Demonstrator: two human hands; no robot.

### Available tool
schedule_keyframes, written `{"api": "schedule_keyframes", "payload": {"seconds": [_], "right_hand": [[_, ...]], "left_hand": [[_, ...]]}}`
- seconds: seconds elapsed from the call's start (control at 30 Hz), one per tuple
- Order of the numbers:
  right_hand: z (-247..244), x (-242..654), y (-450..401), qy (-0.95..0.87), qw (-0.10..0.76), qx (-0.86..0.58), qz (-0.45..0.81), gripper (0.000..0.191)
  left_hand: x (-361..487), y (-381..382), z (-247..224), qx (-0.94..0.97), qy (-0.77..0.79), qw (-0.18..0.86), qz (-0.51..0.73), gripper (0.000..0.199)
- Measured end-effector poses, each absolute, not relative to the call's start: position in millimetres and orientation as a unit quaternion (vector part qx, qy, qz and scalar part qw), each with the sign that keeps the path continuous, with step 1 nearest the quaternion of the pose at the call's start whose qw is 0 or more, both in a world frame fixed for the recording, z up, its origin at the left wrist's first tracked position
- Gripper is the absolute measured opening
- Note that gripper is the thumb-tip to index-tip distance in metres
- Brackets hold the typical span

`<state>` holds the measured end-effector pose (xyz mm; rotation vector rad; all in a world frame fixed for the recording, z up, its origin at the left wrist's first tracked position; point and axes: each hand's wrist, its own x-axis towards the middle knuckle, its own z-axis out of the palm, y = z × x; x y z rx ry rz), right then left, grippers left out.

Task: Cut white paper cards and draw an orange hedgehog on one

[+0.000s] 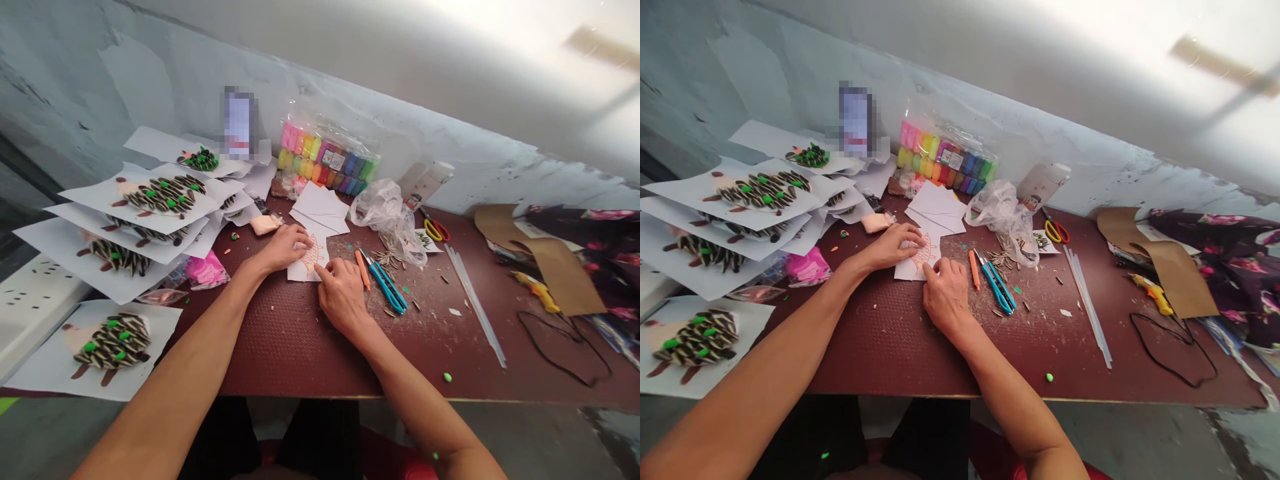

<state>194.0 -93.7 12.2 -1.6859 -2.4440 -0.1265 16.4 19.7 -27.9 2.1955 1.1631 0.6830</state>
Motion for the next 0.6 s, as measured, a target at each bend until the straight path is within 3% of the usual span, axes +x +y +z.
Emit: {"api": "schedule_keyframes", "payload": {"seconds": [0.6], "right_hand": [[11.2, 191.9, -93.9, -0.833, 0.045, -0.551, -0.024, 0.024]], "left_hand": [[16.4, 21.1, -33.2, 0.818, 0.433, 0.272, 0.265, 0.024]]}}
